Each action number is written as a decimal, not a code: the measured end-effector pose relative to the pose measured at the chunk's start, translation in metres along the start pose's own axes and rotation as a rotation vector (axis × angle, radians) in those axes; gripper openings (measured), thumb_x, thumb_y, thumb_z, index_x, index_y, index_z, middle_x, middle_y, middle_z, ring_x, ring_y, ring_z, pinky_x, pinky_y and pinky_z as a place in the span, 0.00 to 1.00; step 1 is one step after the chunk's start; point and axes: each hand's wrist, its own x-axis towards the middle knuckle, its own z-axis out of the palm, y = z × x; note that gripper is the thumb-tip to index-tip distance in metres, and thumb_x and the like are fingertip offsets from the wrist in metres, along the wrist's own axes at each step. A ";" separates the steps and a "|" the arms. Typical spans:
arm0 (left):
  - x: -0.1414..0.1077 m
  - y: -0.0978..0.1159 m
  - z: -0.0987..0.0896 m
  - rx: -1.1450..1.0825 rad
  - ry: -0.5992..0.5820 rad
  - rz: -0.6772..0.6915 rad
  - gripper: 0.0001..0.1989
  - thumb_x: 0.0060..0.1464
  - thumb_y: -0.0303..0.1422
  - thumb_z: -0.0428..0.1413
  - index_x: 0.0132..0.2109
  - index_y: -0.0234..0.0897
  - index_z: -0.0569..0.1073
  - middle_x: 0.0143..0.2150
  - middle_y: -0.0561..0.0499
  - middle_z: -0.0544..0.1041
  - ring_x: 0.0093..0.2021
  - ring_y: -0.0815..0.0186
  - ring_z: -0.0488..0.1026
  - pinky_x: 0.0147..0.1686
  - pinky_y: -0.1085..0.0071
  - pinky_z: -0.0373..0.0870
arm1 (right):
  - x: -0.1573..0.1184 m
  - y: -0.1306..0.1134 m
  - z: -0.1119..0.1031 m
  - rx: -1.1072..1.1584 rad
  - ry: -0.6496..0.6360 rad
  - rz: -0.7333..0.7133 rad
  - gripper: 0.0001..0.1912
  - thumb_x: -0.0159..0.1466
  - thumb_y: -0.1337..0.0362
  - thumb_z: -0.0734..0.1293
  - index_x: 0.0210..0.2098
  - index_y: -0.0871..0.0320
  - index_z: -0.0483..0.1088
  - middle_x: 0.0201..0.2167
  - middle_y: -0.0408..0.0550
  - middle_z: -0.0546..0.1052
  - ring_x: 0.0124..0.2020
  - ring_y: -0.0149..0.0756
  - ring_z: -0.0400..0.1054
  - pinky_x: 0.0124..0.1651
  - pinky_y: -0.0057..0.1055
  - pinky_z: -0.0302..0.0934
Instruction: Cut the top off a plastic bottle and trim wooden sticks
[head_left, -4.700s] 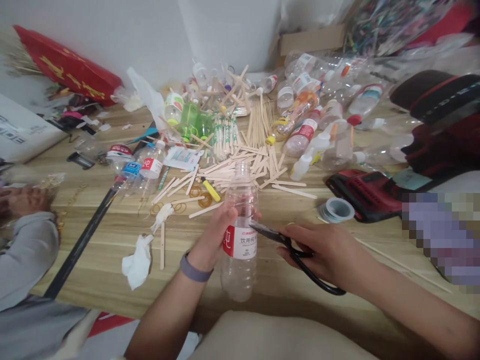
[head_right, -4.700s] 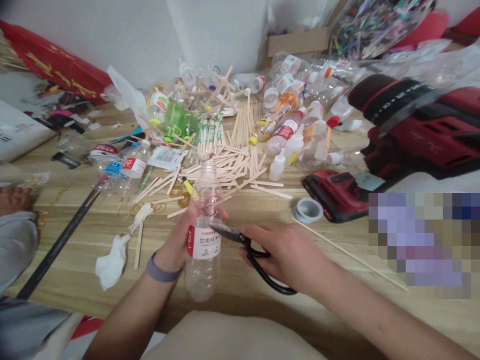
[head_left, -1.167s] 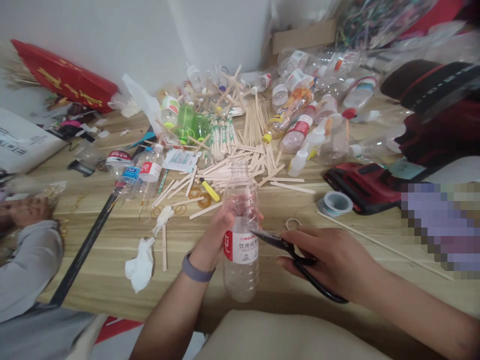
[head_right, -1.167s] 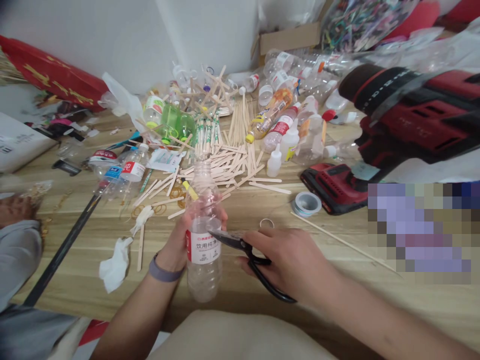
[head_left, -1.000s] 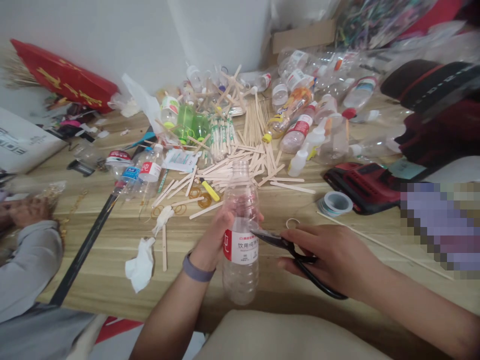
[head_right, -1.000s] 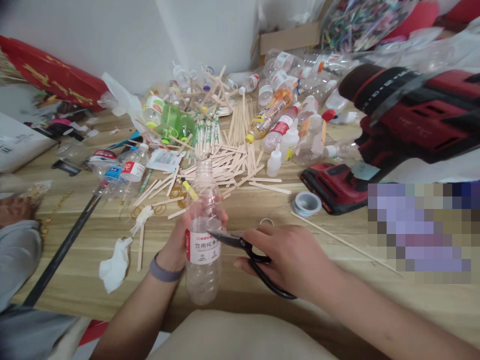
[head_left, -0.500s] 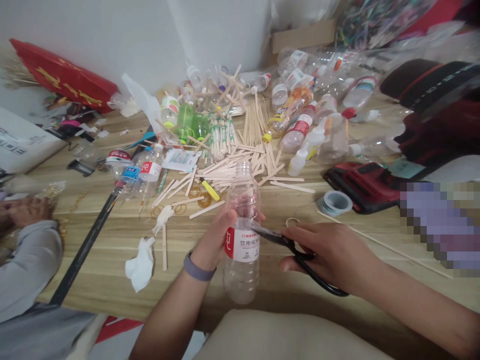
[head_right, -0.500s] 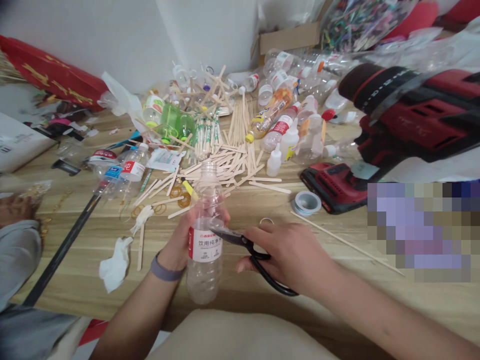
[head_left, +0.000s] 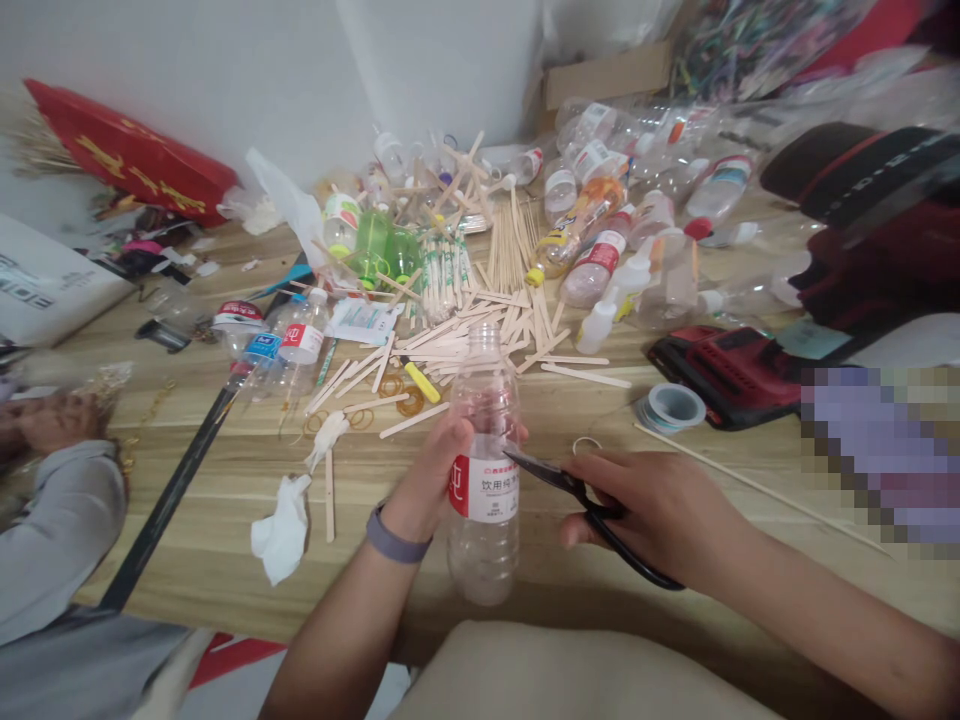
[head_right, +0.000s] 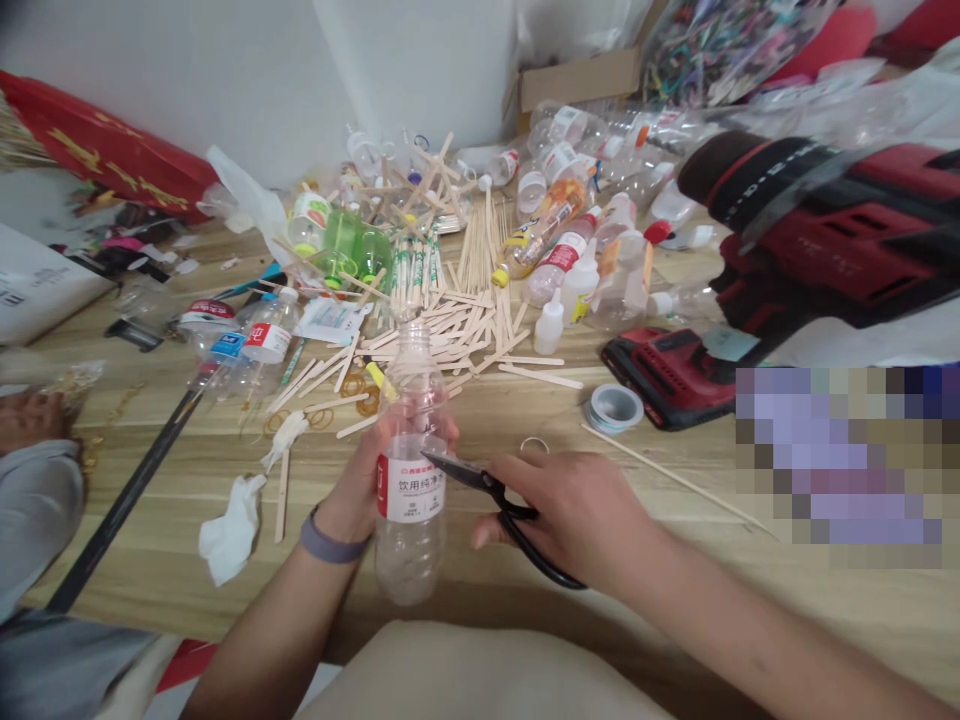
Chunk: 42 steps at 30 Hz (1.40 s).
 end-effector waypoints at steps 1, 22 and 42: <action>0.000 0.001 0.001 0.004 0.007 0.005 0.31 0.44 0.55 0.65 0.48 0.36 0.76 0.37 0.46 0.79 0.33 0.63 0.74 0.34 0.69 0.69 | -0.001 0.000 -0.001 0.027 -0.025 0.021 0.27 0.69 0.39 0.56 0.34 0.55 0.71 0.20 0.42 0.70 0.19 0.33 0.64 0.23 0.29 0.46; 0.001 0.001 0.001 -0.008 -0.001 -0.070 0.32 0.43 0.52 0.67 0.50 0.36 0.76 0.36 0.47 0.78 0.32 0.64 0.74 0.35 0.68 0.68 | 0.004 0.001 -0.014 0.306 -0.201 0.113 0.19 0.62 0.46 0.70 0.38 0.55 0.72 0.25 0.39 0.69 0.20 0.31 0.59 0.25 0.27 0.50; -0.001 0.003 0.009 -0.012 0.028 0.005 0.33 0.41 0.55 0.67 0.48 0.37 0.74 0.36 0.48 0.78 0.31 0.63 0.74 0.32 0.68 0.69 | -0.002 -0.017 0.000 0.168 -0.063 0.151 0.27 0.67 0.38 0.57 0.28 0.54 0.67 0.15 0.39 0.66 0.15 0.31 0.58 0.21 0.28 0.48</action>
